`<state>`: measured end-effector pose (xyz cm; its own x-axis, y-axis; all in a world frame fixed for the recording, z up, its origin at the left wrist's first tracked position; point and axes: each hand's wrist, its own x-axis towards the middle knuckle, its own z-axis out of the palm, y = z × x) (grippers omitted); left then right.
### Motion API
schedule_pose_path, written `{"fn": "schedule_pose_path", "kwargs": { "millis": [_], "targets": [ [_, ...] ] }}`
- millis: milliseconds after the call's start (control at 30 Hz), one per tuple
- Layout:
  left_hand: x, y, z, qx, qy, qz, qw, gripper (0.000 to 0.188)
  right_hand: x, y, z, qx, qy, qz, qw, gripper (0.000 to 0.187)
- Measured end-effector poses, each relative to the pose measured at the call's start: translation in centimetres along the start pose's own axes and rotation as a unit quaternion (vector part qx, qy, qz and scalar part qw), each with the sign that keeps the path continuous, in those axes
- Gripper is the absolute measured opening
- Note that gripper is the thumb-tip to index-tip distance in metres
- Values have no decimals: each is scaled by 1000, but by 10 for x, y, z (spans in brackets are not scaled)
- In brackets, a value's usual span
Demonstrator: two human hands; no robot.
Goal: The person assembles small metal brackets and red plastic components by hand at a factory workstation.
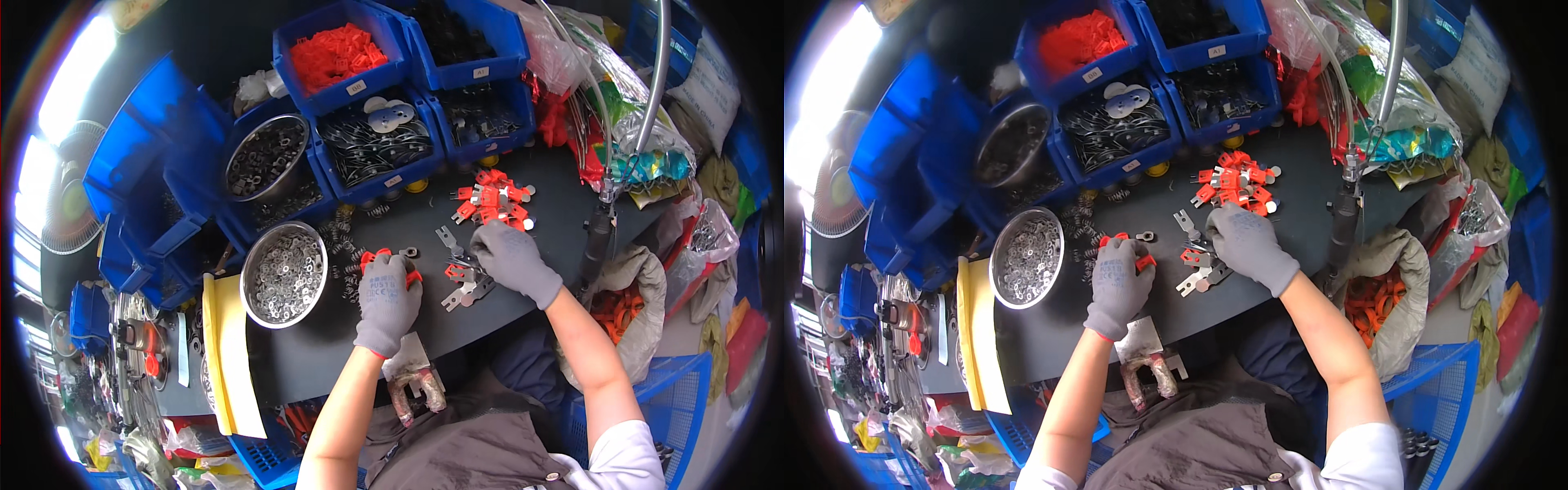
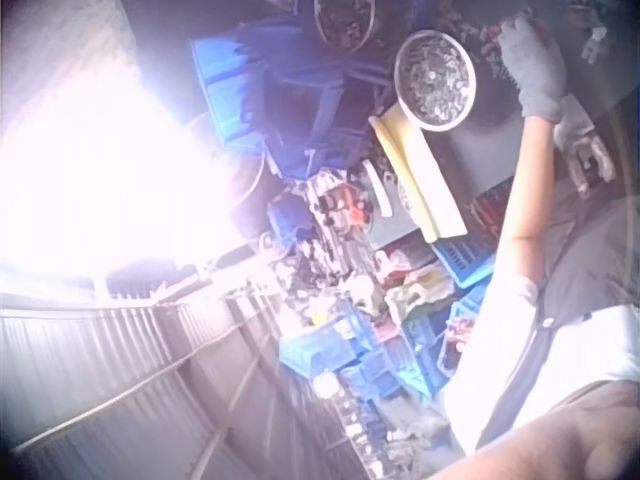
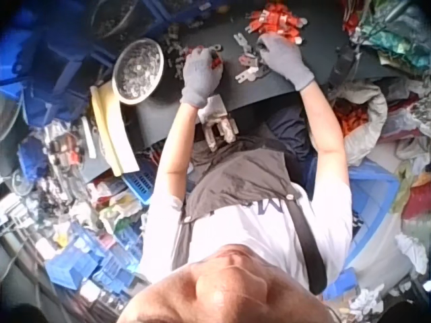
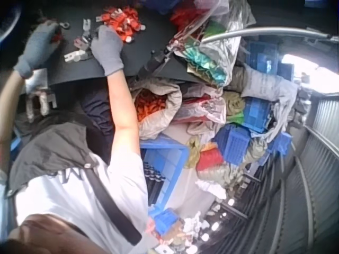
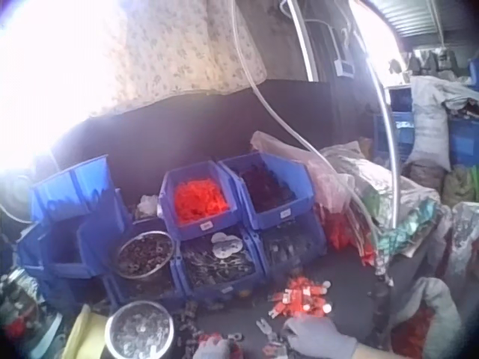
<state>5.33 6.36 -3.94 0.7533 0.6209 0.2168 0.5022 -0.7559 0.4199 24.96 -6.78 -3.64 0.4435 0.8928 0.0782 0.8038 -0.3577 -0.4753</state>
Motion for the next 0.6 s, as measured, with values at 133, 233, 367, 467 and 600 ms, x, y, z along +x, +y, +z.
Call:
{"fn": "schedule_pose_path", "kwargs": {
  "millis": [133,233,367,467,600],
  "targets": [
    [-13,3,-10,-81,29,34,996,19,-32,-40,-33,375,102,51,920,10],
    [-19,3,-18,-154,81,86,981,17,-53,-71,-30,581,119,20,805,9],
    [-25,19,-40,-486,-12,-86,870,15,-56,-82,-11,600,128,15,790,9],
    [-30,25,-51,-576,-48,-133,805,16,-60,-86,-6,616,112,15,779,9],
    [-45,23,-53,-550,-17,-107,828,12,-73,-88,-18,593,54,29,803,7]
  ]
}}
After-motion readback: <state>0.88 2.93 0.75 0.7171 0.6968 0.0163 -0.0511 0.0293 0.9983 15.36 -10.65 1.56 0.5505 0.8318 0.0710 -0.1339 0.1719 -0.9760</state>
